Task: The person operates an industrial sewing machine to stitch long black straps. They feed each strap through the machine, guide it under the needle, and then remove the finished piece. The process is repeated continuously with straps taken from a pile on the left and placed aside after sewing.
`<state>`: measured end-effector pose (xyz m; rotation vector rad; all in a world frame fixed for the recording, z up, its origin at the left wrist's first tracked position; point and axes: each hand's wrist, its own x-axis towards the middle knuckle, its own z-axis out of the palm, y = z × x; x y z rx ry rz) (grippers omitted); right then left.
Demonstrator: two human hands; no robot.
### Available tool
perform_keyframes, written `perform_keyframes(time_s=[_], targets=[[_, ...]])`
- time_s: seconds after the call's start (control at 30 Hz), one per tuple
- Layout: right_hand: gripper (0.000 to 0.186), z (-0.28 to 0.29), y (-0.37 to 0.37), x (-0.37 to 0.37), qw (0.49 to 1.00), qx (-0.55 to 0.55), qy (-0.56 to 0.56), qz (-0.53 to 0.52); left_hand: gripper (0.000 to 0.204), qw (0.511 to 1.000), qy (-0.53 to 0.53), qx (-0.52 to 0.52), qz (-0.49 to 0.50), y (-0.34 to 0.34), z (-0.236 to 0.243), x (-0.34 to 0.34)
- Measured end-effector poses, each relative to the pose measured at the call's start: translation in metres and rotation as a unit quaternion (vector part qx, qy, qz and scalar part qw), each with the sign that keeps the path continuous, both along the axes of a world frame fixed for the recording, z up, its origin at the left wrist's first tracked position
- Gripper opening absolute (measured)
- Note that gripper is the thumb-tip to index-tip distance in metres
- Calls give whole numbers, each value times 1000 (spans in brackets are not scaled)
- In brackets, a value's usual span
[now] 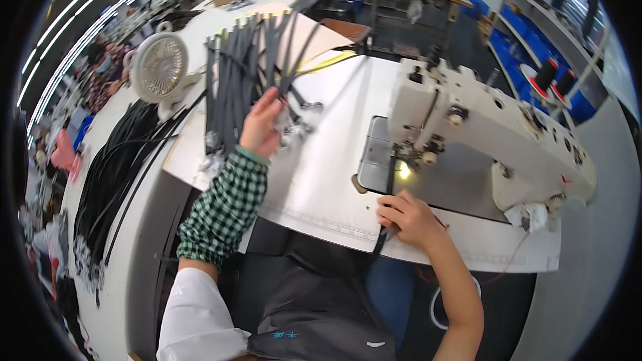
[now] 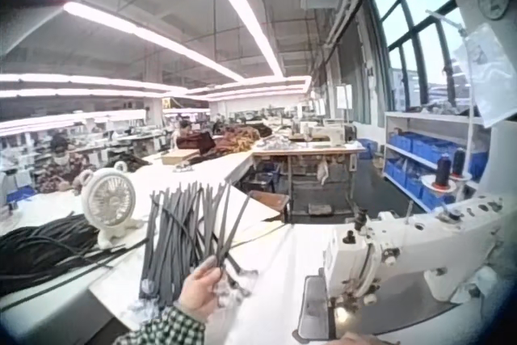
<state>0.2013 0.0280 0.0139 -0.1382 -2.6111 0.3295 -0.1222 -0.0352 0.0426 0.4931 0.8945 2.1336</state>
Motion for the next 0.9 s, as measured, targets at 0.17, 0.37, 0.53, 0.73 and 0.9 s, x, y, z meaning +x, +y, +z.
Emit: perform_keyframes(time_s=[0.17,0.37,0.53,0.73,0.9], targets=[[16,4,-5,-5,1000,-11,-2,9,18,980,64,139,125,-122,50,-171],[14,3,-5,-3,1000,-18,5,0,29,832,127,246,480,-385,90,-283],[14,5,-7,-2,1000,-6,7,-9,70,594,-150,326,720,-459,57,-244],[15,5,-3,0,1000,-7,1,13,39,919,32,72,387,-296,25,-198],[15,-7,5,3,998,-13,46,37,24,893,414,-163,-67,-105,19,-24]])
